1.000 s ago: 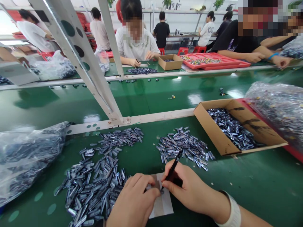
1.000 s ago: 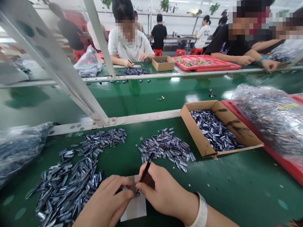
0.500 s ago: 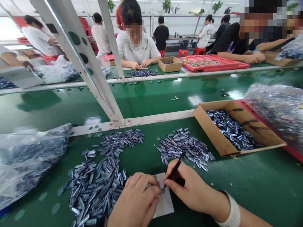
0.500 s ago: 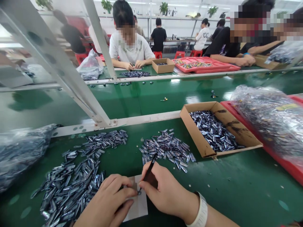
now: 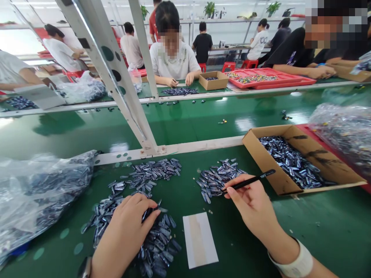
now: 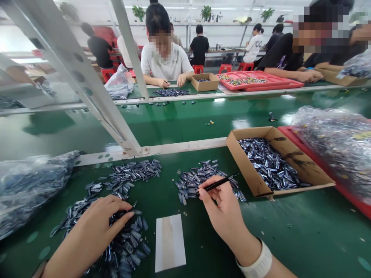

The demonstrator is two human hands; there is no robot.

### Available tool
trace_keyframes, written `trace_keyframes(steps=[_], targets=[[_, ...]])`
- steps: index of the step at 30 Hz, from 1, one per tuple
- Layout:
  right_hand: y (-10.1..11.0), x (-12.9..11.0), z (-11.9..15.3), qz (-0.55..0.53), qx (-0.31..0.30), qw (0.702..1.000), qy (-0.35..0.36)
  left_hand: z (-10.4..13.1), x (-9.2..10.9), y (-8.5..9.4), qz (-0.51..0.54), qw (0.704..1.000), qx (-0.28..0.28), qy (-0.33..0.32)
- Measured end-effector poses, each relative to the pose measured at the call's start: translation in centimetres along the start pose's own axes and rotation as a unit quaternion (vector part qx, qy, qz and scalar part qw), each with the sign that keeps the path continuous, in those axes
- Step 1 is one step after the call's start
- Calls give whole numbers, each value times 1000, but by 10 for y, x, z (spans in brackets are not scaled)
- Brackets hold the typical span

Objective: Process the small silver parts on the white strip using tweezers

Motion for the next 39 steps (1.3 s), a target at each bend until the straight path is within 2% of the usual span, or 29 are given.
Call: trace_keyframes(steps=[5, 8, 11, 16, 20, 28, 34, 36, 39], targets=[[-1, -1, 1, 9, -24, 1000, -8, -4, 11, 3, -11, 1000, 28, 1], [-2, -2, 1, 15, -35, 999, -9, -6, 15, 2, -22, 998, 50, -21], [-3, -1, 2, 14, -45, 999, -14, -7, 15, -1, -22, 998, 35, -44], [-4, -2, 2, 16, -58, 998, -17, -7, 12, -1, -14, 1000, 17, -21], [-6, -3, 2, 18, -65, 998, -20, -6, 10, 1, -22, 999, 30, 4], [-7, -2, 3, 25, -79, 996, -29, -6, 12, 2, -28, 1000, 1, 4], [-8, -1, 4, -7, -94, 994, -48, -5, 9, 2, -36, 998, 41, 22], [-11, -2, 6, -47, -127, 989, -68, -5, 11, 2, -16, 997, 72, 1], [-19, -3, 9, -104, -190, 971, -99, -4, 21, 1, 25, 990, 101, -90]])
Point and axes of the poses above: each hand's wrist, its own z-axis away from the middle knuckle, its own y-axis out of the back of the hand, x = y × z, the point moved 2 cm from there along -z, towards the middle knuckle, and after that the axes turned 9 degrees about -x, right-handed, at the moved point
